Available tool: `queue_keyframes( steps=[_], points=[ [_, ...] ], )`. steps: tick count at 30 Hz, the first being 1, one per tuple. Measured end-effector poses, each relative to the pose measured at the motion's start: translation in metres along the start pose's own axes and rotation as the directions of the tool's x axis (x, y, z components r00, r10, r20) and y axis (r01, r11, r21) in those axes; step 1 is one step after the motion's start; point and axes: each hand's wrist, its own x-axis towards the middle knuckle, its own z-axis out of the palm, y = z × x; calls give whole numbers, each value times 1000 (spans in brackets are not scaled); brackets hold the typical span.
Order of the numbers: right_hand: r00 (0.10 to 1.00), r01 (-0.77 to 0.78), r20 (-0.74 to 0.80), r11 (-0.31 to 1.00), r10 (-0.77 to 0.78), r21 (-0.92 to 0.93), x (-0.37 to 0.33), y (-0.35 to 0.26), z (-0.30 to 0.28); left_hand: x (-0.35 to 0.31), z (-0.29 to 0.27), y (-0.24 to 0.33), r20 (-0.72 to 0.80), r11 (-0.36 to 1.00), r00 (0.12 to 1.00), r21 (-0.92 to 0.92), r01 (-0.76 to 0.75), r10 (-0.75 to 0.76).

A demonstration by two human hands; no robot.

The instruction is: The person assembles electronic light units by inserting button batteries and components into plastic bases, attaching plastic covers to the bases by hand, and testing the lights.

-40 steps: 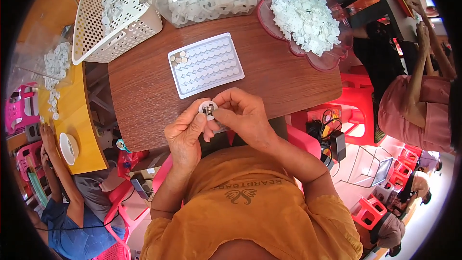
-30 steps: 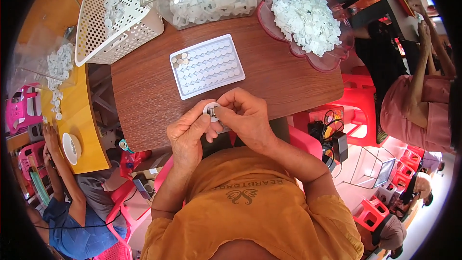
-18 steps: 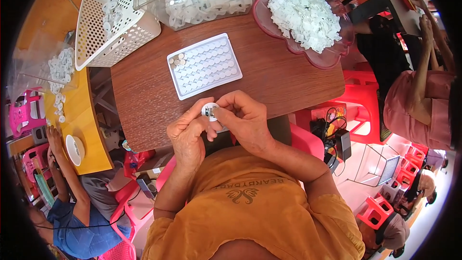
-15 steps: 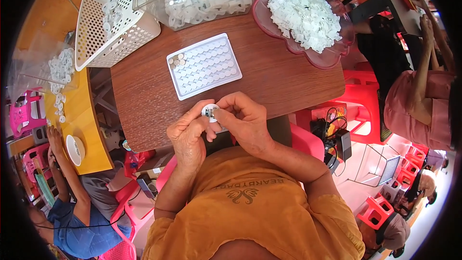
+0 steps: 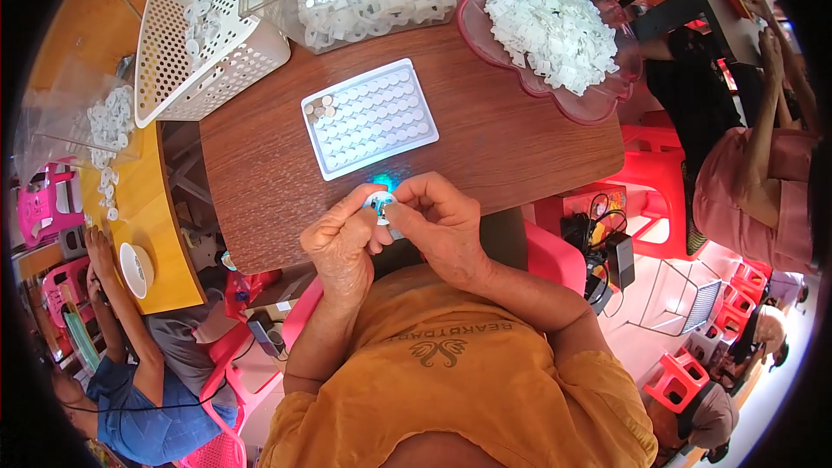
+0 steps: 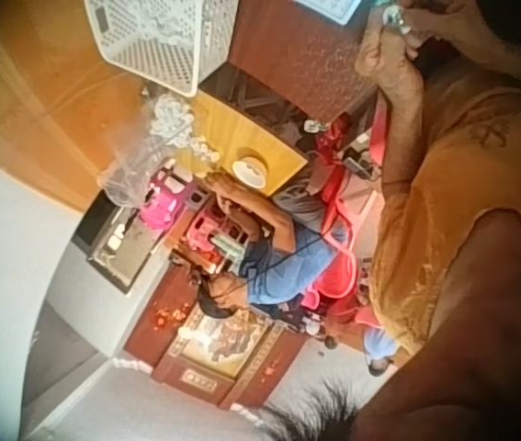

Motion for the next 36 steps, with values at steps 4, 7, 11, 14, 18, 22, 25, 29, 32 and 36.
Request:
queue_keyframes(
  steps=[4,7,11,14,18,22,25,29,32,36],
  points=[
    [999,-33,18,999,33,-20,2,-2,-2,2,2,2,-9,999,1000,39,6,-6],
    [997,-68,46,998,68,8,5,-6,-6,3,2,6,35,999,999,20,26,-27],
    [995,-85,60,996,84,18,5,-18,-7,3,11,10,67,999,997,-26,45,-43],
    [995,-87,55,996,86,8,2,-19,-3,0,12,9,-14,997,1000,69,24,-23],
    [997,-52,66,995,47,81,-1,-9,-4,-3,12,11,-55,993,998,113,18,-12],
    [998,5,69,1000,-6,21,-2,-9,-8,-4,12,11,15,992,1000,123,9,-11],
    [997,2,80,999,-6,39,-2,-17,-13,-6,17,12,50,994,999,108,10,-15],
    [993,24,116,992,-10,-127,-2,-23,-27,-5,18,4,109,988,993,145,-48,32],
    [922,384,196,739,-333,-553,8,-41,-50,-3,16,6,123,989,992,149,-8,-10],
    [782,476,147,428,-605,-768,52,-95,-100,0,13,10,123,989,983,82,124,-134]
  ],
)
